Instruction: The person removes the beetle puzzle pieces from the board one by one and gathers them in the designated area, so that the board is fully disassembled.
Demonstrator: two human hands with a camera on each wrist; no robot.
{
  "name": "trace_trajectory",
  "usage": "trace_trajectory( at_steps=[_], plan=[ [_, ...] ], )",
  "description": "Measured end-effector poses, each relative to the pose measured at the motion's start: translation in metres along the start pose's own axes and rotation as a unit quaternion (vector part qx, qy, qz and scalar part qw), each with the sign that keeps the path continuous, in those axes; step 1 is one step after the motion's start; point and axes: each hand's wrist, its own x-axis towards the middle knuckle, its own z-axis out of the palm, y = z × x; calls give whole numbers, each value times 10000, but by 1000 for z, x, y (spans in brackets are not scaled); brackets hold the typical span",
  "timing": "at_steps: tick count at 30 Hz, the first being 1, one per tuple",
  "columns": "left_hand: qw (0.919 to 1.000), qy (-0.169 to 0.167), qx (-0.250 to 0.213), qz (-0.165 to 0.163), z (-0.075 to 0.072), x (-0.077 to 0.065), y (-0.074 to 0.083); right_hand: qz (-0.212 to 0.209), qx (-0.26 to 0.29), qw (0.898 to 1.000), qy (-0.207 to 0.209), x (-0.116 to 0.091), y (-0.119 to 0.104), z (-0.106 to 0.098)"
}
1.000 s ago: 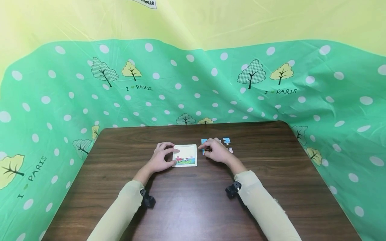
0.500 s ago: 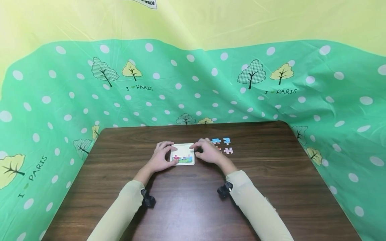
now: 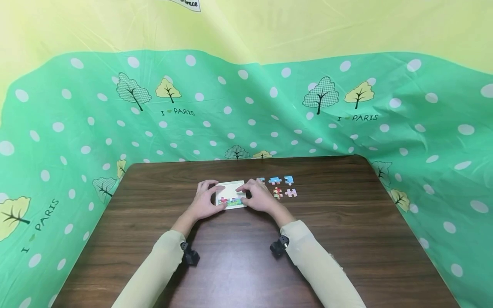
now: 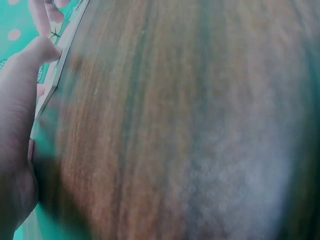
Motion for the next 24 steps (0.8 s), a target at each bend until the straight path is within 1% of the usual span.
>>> trace_trajectory(
  at_steps=[2,5,7,8,12,15,18,21,24],
  plan=[
    [10000,51,-11,-11,0,0,0,-61,-94,9999,-25,-2,-14,-3],
    [10000,64,-8,-52,1,0,0,-21,-161,9998,-94,-3,-17,-2],
    [10000,53,3,-77,1,0,0,150,-92,9997,-180,-4,-23,-3],
    [9999,59,13,-87,1,0,-1,290,19,9994,-186,-3,-22,-1],
    [9999,140,23,-92,1,0,0,446,138,9984,-311,-7,-45,-13],
    [9998,164,-13,-137,0,0,2,492,0,9979,-427,-8,-55,-18],
    [9996,171,-63,-207,0,0,4,640,-117,9966,-515,-7,-60,-19],
    [9992,221,-156,-304,1,0,5,642,-214,9962,-542,-8,-63,-21],
    [9986,286,-164,-410,3,1,6,632,-193,9962,-560,-8,-64,-22]
  ],
)
